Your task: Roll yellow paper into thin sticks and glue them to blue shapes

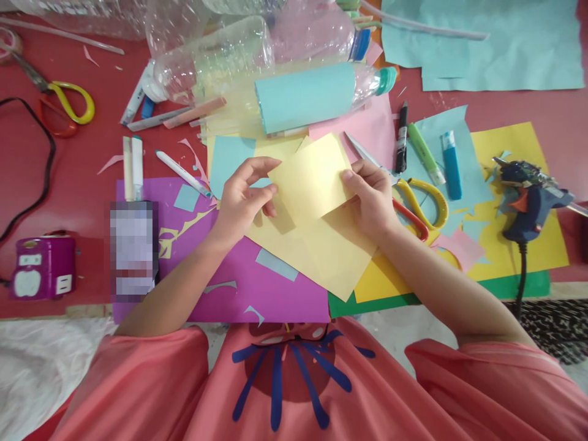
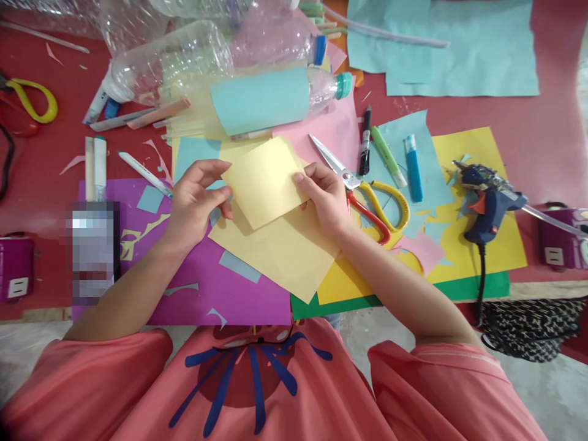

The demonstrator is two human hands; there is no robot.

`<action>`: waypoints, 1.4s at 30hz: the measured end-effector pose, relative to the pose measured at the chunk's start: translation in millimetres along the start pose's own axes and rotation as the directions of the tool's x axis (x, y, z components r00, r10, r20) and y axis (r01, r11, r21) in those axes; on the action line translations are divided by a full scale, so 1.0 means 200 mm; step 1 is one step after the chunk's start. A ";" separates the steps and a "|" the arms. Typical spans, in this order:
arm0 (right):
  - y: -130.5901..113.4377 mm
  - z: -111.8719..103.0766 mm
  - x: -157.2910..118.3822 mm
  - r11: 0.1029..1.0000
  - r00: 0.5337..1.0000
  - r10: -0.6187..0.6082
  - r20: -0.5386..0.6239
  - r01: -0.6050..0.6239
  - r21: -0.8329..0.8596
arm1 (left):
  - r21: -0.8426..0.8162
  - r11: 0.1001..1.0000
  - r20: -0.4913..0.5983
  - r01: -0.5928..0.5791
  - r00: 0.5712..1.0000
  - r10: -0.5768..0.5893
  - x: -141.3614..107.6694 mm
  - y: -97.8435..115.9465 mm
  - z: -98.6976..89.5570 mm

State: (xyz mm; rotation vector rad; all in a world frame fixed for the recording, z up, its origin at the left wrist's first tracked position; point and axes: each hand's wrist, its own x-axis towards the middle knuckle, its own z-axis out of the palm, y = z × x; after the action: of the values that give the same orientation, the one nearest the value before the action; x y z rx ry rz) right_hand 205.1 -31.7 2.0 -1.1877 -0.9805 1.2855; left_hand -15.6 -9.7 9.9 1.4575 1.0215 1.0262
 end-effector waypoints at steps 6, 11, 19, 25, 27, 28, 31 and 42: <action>0.01 -0.01 0.01 0.999 0.998 -0.042 -0.045 0.041 -0.019 | -0.065 0.996 0.124 0.065 0.991 -0.056 0.00 0.04 0.02; 0.00 0.00 0.01 0.999 0.996 -0.052 -0.067 0.052 -0.007 | -0.045 0.993 0.104 0.109 0.989 -0.103 -0.01 0.07 0.03; -0.02 0.02 0.00 1.000 0.993 0.025 -0.111 -0.027 -0.014 | 0.224 0.975 0.124 -0.005 0.992 -0.023 -0.03 0.15 0.02; -0.01 0.02 0.00 0.997 0.994 0.033 -0.105 -0.040 -0.067 | 0.269 0.959 0.236 0.089 0.959 -0.155 -0.08 0.21 0.01; -0.02 0.02 -0.01 0.997 0.993 0.057 -0.099 -0.062 -0.048 | 0.247 0.961 0.265 0.122 0.946 -0.188 -0.09 0.19 0.02; -0.02 0.02 -0.01 0.997 0.994 0.062 -0.094 -0.067 -0.044 | 0.234 0.963 0.295 0.131 0.935 -0.198 -0.10 0.18 0.02; -0.01 0.02 -0.01 0.996 0.995 0.053 -0.082 -0.059 -0.068 | 0.239 0.964 0.396 0.117 0.895 -0.207 -0.10 0.14 0.03; 0.00 0.02 0.01 0.978 0.994 0.004 -0.111 -0.027 -0.208 | 0.160 0.966 0.349 0.204 0.904 -0.248 -0.16 0.06 0.03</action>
State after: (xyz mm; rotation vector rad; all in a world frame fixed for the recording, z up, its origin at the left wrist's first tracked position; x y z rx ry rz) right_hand 201.7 -30.4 1.5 -1.4153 -1.0456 1.1366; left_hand -18.0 -42.7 19.5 1.5146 0.9617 0.5056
